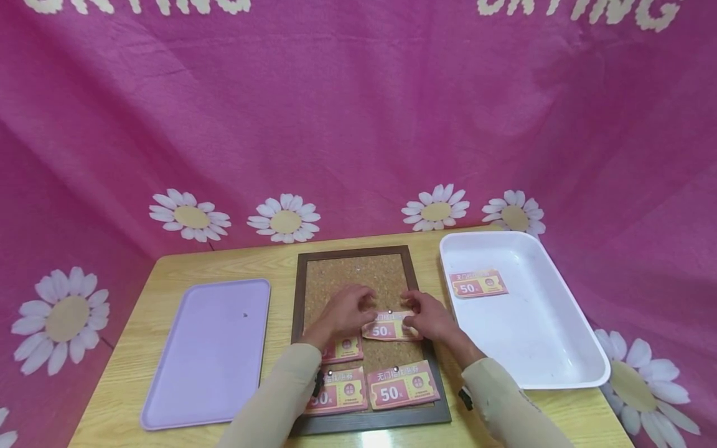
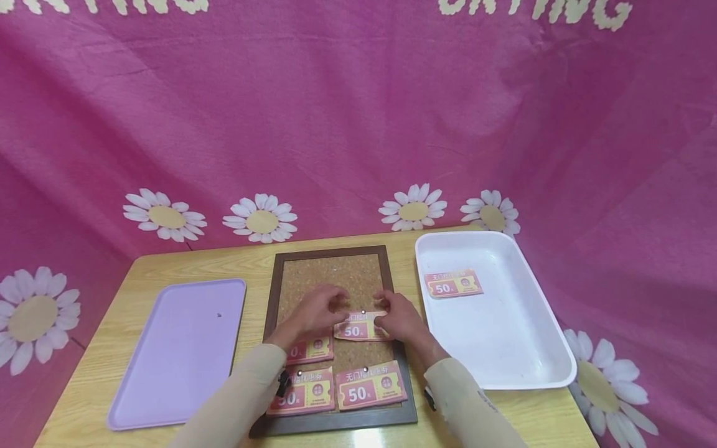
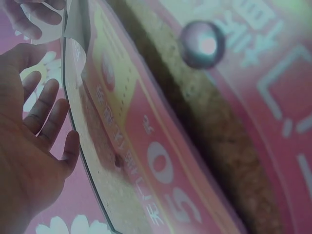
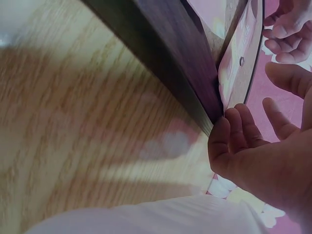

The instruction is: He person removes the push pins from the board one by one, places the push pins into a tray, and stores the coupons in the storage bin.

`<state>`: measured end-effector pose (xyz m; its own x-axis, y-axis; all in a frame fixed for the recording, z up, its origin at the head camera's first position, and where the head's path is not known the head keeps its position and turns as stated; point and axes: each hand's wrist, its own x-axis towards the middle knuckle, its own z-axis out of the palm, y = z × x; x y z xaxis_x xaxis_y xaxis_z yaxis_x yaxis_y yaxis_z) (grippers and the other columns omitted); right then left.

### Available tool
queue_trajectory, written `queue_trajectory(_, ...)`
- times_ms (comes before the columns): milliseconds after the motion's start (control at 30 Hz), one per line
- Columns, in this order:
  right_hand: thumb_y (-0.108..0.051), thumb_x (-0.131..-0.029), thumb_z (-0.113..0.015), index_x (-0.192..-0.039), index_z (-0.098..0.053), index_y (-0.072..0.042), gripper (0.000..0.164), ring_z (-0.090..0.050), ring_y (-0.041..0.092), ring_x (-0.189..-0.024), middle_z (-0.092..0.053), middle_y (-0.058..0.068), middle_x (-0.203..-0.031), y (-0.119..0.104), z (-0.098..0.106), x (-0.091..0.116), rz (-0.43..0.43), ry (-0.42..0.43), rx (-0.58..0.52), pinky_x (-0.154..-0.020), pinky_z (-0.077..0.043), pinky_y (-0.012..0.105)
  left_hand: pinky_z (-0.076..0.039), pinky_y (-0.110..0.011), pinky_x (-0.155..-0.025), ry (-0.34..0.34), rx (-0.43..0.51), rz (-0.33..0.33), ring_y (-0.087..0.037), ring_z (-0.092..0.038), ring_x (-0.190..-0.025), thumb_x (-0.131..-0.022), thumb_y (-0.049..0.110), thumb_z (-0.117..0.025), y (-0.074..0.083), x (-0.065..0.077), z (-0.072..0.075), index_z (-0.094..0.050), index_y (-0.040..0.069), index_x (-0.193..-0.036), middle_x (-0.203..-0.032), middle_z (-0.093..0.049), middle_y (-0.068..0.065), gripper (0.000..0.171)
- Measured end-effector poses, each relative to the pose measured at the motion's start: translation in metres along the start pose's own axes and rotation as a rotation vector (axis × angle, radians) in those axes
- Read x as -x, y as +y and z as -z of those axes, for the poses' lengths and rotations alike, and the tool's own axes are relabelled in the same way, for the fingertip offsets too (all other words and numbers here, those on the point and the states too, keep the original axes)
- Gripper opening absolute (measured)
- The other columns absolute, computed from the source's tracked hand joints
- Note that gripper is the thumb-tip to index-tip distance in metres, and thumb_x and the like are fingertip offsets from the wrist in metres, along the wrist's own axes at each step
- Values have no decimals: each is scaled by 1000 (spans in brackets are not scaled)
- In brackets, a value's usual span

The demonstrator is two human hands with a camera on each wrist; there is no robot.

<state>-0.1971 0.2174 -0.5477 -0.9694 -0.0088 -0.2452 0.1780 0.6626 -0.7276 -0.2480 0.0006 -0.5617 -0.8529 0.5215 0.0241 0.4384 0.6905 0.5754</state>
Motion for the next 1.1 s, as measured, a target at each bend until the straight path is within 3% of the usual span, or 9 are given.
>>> queue_trajectory(300, -11, -75, -73, -129, -59, -16, 56, -59, 20, -100, -66, 3, -119, 7, -1, -1, 23, 40, 49, -85, -46, 37, -44, -35, -91, -33, -8, -8, -12, -56, -99, -80, 34, -71, 5, -6, -7, -66, 21, -115, -107, -64, 5, 37)
queue_trajectory(633, -8, -70, -74, -129, -61, -17, 60, -60, 18, -100, -67, 3, -120, 16, -2, 2, 30, 26, 55, -85, -48, 34, -41, -40, -96, -62, -59, 1, -15, -56, -109, -80, 35, -69, 10, -12, -15, -66, 22, -117, -114, -64, 5, 40)
queue_trajectory(833, -5, -62, -76, -122, -66, -18, 62, -56, 18, -90, -65, 6, -112, 18, -3, 4, 51, 43, 85, -78, -46, 32, -41, -38, -89, -70, -82, -12, -14, -55, -100, -78, 32, -67, 14, -14, -18, -68, 25, -110, -104, -63, 7, 32)
queue_trajectory(1100, -2, -56, -77, -115, -68, -16, 61, -57, 19, -90, -67, 6, -114, 21, -4, 4, 131, 84, 162, -80, -46, 35, -35, -39, -88, -61, -144, -24, -15, -53, -104, -77, 29, -67, 18, -17, -24, -70, 25, -105, -107, -65, 6, 29)
